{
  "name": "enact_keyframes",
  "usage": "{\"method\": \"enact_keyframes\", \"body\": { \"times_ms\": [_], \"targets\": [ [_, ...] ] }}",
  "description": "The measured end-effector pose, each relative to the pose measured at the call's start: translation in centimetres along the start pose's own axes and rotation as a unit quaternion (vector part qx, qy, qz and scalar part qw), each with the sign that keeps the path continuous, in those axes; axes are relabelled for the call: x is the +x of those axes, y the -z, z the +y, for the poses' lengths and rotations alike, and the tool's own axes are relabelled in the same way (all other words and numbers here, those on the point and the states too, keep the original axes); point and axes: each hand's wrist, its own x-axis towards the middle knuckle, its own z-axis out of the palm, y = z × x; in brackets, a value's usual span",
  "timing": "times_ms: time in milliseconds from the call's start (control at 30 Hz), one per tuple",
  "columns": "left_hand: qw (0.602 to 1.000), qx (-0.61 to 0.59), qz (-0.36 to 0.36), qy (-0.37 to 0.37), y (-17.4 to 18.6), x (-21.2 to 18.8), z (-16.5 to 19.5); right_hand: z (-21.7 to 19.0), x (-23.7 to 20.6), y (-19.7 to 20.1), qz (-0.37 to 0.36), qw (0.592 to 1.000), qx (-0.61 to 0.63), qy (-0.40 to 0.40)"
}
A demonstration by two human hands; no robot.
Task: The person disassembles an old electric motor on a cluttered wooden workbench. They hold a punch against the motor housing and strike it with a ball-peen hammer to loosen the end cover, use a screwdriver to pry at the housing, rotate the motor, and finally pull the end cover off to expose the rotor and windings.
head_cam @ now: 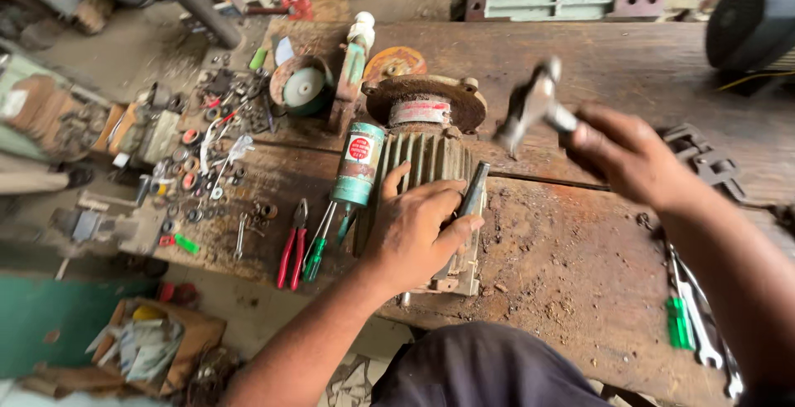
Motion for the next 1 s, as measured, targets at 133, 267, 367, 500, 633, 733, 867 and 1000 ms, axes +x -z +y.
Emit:
{"method": "enact_keyframes", "body": {
  "times_ms": [133, 267, 367, 500, 633, 733, 867, 1000],
  "targets": [
    [1.0, 0.011, 0.005, 0.004, 0.3, -0.6, -0.3, -0.7, 3.2, 0.5, -0.062, 0.984, -0.119, 0.114],
    [1.0, 0.0, 0.013, 0.003, 0.2, -1.1, -0.5, 0.5, 4.0, -0.7, -0.035, 0.99, -0.05, 0.124],
    [1.0, 0.024, 0.007, 0.006, 0.1, -1.3, -0.5, 2.2, 3.9, -1.4, -0.037, 0.992, 0.017, 0.119],
    [1.0, 0.014, 0.001, 0.011, 0.3, -1.4, -0.4, 4.1, 3.2, -1.6, -0.026, 0.989, -0.054, 0.133],
    [1.0, 0.002, 0.012, 0.002, 0.4, -1.4, -0.3, 4.8, 2.9, -1.7, -0.029, 0.986, -0.07, 0.148],
    [1.0, -0.003, 0.005, 0.006, 0.4, -1.3, -0.4, 4.5, 3.1, -1.7, 0.01, 0.992, 0.0, 0.128],
    [1.0, -0.007, -0.005, 0.009, 0.5, -1.1, -0.6, 3.7, 3.3, -1.4, 0.083, 0.935, -0.13, 0.321],
    [1.0, -0.011, -0.022, 0.001, 0.7, -1.0, -0.6, 3.4, 2.6, -1.6, 0.069, 0.971, -0.04, 0.226]
  ]
}}
